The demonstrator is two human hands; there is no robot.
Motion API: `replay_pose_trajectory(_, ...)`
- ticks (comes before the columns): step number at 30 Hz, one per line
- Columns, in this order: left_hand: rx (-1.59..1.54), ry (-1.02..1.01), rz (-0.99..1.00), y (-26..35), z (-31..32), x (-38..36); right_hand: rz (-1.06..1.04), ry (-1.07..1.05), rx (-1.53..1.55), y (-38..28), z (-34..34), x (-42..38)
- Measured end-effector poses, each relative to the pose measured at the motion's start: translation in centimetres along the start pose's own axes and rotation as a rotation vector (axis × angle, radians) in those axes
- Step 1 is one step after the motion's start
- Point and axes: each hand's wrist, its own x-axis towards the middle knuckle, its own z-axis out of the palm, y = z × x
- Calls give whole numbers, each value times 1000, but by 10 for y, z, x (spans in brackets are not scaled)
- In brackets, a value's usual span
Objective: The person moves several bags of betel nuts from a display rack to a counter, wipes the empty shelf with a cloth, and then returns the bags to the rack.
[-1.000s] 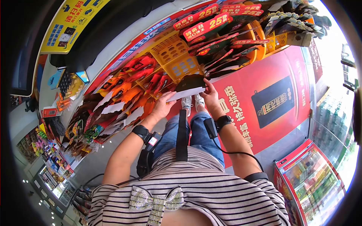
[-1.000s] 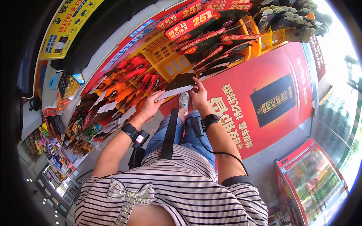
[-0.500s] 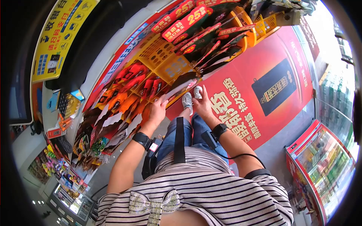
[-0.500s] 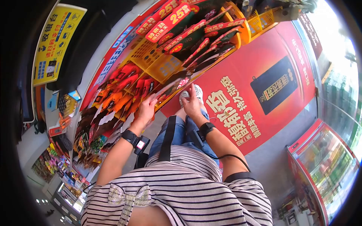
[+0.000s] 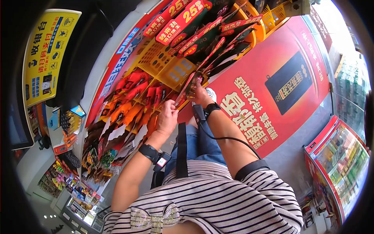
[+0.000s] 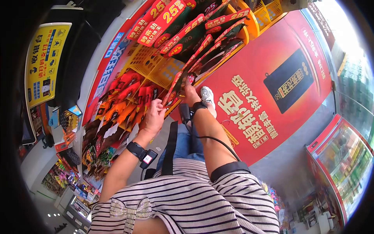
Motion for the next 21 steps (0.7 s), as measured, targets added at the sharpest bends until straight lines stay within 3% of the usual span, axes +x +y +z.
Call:
replay_pose_trajectory(2, 109, -43, 171, -3, 4, 5, -5, 8, 16, -1, -2, -2)
replay_pose_trajectory(5, 1, -143, 110, 7, 2, 11, -21, 99, -14, -7, 2, -25)
replay_pose_trajectory(7, -86, -102, 101, 20, -9, 11, -31, 146, -266, -5, -12, -28)
replay_pose_trajectory(10, -225, -188, -186, 25, -51, 5, -72, 134, -670, -2, -39, -28)
replay_pose_trajectory(12, -281, -171, -303, 35, -95, -7, -55, -3, -861, 2, -74, 3)
replay_pose_trajectory(14, -395, -100, -310, 49, -143, -27, -98, -39, -1163, -20, -47, -65)
replay_pose_trajectory(16, -388, -139, -193, 90, -203, -55, -12, -55, -1325, -30, -38, -91)
replay_pose_trajectory(18, -259, -60, 104, 137, -260, -92, -13, -169, -1443, -33, -34, -101)
replay_pose_trajectory(20, -238, 189, 281, 175, -308, -138, 27, -211, -1496, -32, -27, -101)
replay_pose_trajectory(21, -288, 162, 450, 189, -340, -162, 30, -225, -1514, -30, -20, -103)
